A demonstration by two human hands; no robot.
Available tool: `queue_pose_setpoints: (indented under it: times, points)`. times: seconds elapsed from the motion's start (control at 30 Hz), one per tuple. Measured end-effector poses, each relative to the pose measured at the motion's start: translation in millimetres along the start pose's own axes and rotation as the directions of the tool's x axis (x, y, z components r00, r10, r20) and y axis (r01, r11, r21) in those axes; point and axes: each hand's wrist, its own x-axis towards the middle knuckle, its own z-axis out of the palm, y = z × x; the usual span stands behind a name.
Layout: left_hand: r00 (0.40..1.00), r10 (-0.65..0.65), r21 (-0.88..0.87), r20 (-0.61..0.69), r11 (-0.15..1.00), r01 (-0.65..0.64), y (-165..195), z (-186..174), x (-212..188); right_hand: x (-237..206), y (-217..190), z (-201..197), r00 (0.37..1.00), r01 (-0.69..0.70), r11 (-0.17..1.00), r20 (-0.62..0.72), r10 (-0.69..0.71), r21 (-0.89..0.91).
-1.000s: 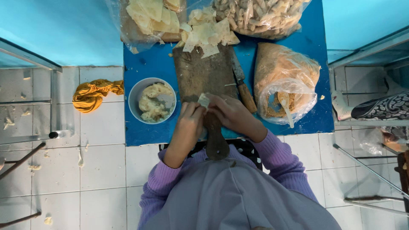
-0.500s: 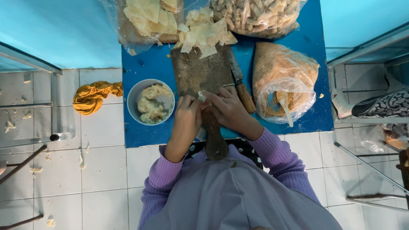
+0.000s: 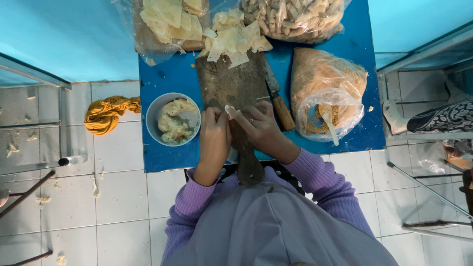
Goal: The person folds thin square dough sheets by hand on a wooden board, dips the folded pieces into a plastic bag of powder, and stacks the finished folded pieces on the board. They occasionally reach into a bag of dough pieces to take new sheets and place scraps in a bowl.
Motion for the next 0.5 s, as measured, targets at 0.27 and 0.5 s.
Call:
queue_pose_setpoints:
  times: [0.27,0.5]
  points:
    - [0.990,0.003,-0.104,-0.138,0.994,-0.018,-1.7,7.4,-5.1,5.8,8.9,20.9,0.986,-0.160,0.985,0.061,0.157,0.056]
    - [0.984,-0.008,-0.305,-0.177,0.951,-0.047,8.3,0.2,-10.6,-5.0,16.7,14.7,0.811,-0.533,0.450,0.281,0.513,0.717]
